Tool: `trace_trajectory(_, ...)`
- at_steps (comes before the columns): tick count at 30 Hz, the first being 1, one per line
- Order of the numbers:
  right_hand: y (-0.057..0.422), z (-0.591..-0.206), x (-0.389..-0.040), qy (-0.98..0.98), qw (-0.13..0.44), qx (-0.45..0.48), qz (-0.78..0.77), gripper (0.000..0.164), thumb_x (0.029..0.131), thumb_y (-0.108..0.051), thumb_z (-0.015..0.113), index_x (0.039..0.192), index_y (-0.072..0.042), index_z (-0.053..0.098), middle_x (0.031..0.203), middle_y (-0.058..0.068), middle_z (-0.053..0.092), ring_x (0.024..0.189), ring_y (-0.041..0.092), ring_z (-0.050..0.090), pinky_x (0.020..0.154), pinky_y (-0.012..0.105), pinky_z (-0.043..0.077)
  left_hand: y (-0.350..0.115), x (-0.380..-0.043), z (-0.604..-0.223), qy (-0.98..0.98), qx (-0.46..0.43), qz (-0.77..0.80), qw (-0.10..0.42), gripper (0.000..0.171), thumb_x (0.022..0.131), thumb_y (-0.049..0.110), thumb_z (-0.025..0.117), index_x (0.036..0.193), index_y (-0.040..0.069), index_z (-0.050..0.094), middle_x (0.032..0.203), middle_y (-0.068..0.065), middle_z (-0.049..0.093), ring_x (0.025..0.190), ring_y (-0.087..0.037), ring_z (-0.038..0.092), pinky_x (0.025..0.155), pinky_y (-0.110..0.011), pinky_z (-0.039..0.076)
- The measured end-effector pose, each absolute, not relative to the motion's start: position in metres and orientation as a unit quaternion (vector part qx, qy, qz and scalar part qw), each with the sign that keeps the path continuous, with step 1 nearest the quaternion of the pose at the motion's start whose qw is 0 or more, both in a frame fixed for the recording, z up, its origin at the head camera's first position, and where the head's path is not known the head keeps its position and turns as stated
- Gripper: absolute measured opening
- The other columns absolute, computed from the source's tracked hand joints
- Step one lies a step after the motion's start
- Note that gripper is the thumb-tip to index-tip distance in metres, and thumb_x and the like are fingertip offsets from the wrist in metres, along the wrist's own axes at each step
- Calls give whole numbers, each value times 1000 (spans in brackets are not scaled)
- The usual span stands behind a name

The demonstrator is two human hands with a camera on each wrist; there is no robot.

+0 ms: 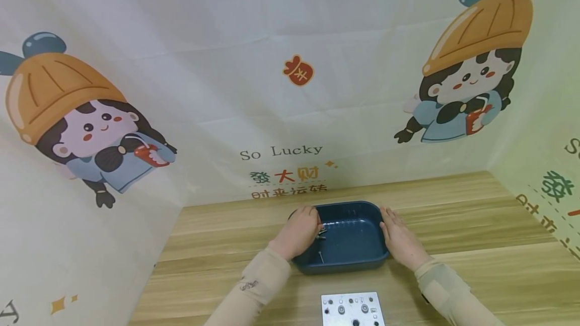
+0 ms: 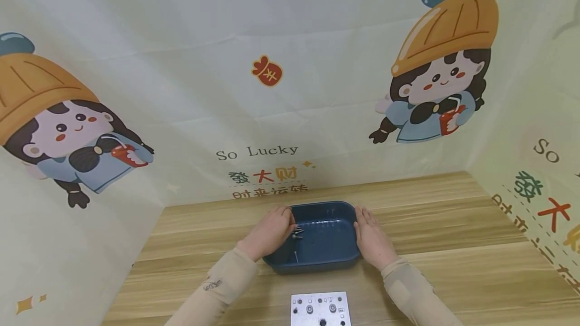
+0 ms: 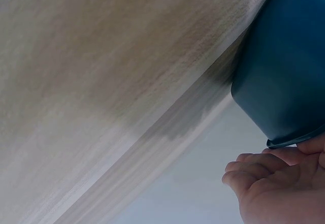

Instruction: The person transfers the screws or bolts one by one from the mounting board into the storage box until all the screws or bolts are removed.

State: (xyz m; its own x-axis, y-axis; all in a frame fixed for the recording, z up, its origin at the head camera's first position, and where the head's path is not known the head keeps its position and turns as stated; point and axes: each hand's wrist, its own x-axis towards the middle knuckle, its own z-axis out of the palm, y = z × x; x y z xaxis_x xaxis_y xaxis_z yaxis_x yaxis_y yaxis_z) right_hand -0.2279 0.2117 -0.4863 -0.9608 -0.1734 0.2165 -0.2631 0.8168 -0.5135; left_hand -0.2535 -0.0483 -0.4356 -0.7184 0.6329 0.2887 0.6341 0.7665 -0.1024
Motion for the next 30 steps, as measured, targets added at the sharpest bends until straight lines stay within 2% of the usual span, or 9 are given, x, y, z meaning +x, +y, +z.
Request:
trace_trajectory(4, 212, -486, -228, -949, 79, 115, 282, 47, 104, -9, 38, 143, 17, 33, 147, 39, 34, 138, 53, 31, 113, 62, 30, -49, -248, -434, -926, -341, -12, 163, 13, 95, 17, 65, 91, 6, 62, 89, -5, 60, 94, -23, 59, 95, -35, 49)
trace_trajectory(12, 211, -486, -227, -948, 80, 117, 286, 47, 104, -9, 39, 143, 18, 33, 147, 39, 33, 139, 53, 30, 114, 61, 28, -51, -234, -425, -926, -333, -56, 172, 14, 96, 18, 65, 94, 5, 61, 92, -7, 59, 92, -23, 58, 90, -35, 50)
trace_trajectory(19, 211, -486, -227, -948, 80, 116, 285, 47, 104, -9, 39, 143, 17, 34, 147, 39, 34, 139, 53, 30, 114, 61, 28, -54, -223, -423, -919, -334, -81, 191, 12, 95, 15, 66, 93, 4, 61, 103, -13, 65, 117, -33, 59, 105, -39, 47)
trace_trajectory(30, 211, -486, -228, -948, 82, 118, 284, 47, 104, -10, 39, 143, 17, 33, 147, 39, 34, 138, 53, 31, 114, 61, 28, -56, -200, -428, -927, -321, -88, 173, 15, 97, 20, 64, 96, 6, 60, 111, -14, 65, 121, -32, 58, 105, -37, 48)
